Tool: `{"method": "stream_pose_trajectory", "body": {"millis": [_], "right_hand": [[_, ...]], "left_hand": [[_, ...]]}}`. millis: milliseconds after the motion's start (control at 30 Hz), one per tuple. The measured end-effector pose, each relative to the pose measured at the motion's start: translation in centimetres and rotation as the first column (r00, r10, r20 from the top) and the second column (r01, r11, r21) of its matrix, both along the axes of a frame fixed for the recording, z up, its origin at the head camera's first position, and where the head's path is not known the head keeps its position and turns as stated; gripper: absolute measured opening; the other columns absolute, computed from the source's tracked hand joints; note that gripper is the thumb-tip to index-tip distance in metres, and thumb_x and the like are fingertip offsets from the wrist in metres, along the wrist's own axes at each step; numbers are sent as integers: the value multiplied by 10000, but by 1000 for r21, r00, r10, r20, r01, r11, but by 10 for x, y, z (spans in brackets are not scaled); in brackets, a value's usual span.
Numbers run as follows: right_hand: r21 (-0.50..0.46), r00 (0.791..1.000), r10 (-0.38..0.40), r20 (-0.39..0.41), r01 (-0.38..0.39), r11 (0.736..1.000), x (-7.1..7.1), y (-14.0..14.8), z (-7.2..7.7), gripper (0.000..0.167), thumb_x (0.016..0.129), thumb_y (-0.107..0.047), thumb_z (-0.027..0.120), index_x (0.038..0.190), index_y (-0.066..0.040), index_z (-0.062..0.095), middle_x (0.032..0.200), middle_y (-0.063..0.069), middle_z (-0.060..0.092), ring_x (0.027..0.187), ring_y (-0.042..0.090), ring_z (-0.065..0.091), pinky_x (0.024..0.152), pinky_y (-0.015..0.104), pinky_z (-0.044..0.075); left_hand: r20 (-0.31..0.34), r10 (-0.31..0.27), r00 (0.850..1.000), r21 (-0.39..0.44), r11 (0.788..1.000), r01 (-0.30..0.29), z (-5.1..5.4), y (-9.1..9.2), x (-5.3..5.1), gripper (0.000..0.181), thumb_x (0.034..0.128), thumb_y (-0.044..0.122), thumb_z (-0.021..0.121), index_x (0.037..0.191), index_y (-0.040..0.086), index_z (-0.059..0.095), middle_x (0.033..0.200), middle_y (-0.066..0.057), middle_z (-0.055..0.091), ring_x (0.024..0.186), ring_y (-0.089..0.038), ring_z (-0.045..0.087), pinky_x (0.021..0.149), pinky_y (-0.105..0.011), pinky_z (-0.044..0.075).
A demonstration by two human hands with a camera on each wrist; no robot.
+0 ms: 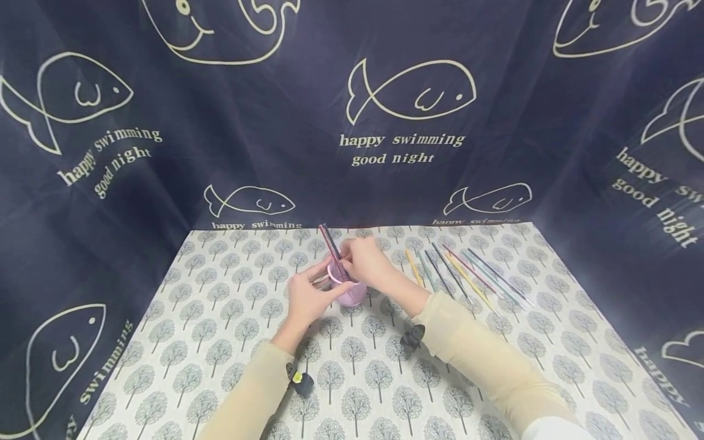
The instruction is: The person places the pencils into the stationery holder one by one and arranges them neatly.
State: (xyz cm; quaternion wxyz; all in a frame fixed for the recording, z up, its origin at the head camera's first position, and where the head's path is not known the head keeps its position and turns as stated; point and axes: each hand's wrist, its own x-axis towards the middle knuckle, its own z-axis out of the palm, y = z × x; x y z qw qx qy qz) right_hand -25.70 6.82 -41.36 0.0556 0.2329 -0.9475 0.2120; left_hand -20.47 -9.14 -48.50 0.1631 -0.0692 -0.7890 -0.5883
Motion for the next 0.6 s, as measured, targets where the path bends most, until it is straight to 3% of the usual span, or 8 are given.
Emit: {"method": "stream_pose_trajectory", "body": {"millis": [233, 433, 600], "right_hand": [[-114, 996, -1, 92, 12, 993, 2, 19, 11, 158, 967, -81, 727, 1106, -8, 738, 1031, 145, 812, 927, 266, 793, 789, 312, 710], [-246, 997, -71, -30, 62, 967, -4, 65, 22, 123, 948, -59, 696, 1055, -14, 736, 959, 140, 797, 870, 271, 778, 792, 377, 710], [-188, 989, -125, -82, 107, 976, -9, 110, 8, 126, 931, -55, 679, 1020, 3, 745, 873, 136, 778, 764, 266, 734, 733, 430, 678]], "left_hand": [[61, -20, 998, 51, 999, 17, 4, -1, 2, 732, 705, 241, 1015, 1357, 96, 716, 1360, -197, 718, 1086, -352, 794, 890, -326, 689], [104, -19, 994, 63, 998, 12, 6, 0, 3, 753, 697, 259, 1018, 1370, 124, 709, 1391, -186, 706, 1095, -343, 794, 888, -311, 689], [98, -26, 995, 72, 997, 19, 4, 1, 2, 745, 701, 241, 1015, 1368, 114, 710, 1390, -185, 706, 1093, -340, 794, 887, -316, 689]]}}
